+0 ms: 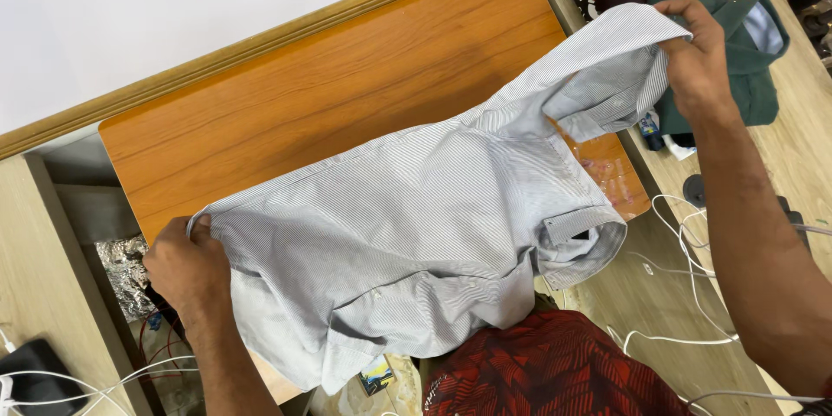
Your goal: The person buttons a light-colored striped shirt on a wooden table, then folds it neatly and places it on a stack of other folded clothes. The person handles the shirt by hand throughout the process.
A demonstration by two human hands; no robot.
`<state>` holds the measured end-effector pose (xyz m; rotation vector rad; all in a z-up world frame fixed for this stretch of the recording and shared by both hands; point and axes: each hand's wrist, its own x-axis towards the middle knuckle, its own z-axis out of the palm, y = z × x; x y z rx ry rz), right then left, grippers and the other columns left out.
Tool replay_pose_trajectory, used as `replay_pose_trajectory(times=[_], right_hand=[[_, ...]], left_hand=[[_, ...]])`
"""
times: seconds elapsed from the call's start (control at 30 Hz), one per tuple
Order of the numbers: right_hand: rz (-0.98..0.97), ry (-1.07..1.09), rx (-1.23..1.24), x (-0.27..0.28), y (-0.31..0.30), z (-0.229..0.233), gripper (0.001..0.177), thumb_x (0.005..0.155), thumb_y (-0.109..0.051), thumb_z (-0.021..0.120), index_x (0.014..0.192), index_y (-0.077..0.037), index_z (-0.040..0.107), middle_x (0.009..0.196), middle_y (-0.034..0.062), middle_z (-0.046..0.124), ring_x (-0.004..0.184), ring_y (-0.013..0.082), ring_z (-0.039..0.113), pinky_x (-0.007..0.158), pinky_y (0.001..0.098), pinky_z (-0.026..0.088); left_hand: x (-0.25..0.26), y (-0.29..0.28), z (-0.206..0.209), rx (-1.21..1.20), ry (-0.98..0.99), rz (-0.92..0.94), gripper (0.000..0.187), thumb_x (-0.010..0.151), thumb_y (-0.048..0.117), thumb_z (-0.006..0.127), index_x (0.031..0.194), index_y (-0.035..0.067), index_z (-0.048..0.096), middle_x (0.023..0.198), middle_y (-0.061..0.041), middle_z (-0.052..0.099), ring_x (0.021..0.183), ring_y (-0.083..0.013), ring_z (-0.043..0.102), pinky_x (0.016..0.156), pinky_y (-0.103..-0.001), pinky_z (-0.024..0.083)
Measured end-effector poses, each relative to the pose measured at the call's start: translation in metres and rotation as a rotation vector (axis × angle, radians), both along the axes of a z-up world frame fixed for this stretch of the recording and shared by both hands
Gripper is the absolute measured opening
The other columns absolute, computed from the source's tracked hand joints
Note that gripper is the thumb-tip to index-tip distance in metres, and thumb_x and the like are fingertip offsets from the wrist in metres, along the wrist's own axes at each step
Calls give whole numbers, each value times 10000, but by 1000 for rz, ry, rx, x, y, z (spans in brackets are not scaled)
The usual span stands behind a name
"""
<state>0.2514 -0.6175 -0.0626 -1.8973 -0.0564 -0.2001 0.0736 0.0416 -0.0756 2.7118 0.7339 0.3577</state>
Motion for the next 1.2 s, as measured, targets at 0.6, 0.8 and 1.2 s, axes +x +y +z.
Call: replay_pose_trajectory(times=[0.6, 0.8, 1.2], right_hand=[[557, 567, -986, -44, 175, -61, 1381, 498, -374, 1020, 1574, -257, 163, 1683, 72, 184, 1137, 438, 644, 1015, 502, 501], [736, 699, -1107, -94, 212, -103, 1510, 486, -280, 1029, 1624, -285, 36, 1673, 252, -43, 1057, 426, 684, 934, 473, 572], [567, 479, -977, -147, 184, -165, 998, 713, -160, 861, 1517, -151, 270, 1013, 251, 698, 910, 466, 697, 794, 563, 565]], left_hand=[[4, -88, -84, -128, 864, -191, 923, 560, 518, 971, 1269, 77, 578, 1346, -213, 595, 1060, -334, 720, 864, -441, 603], [-26, -130, -89, -21, 999, -177, 1309, 495, 496, 1035, 1490, 102, 281, 1651, -315, 117, 1109, -341, 656, 825, -368, 615], [-106, -161, -140, -190, 696, 1, 725, 810, 135, 780, 1400, -81, 418, 924, -154, 709, 868, -304, 731, 824, -391, 580]])
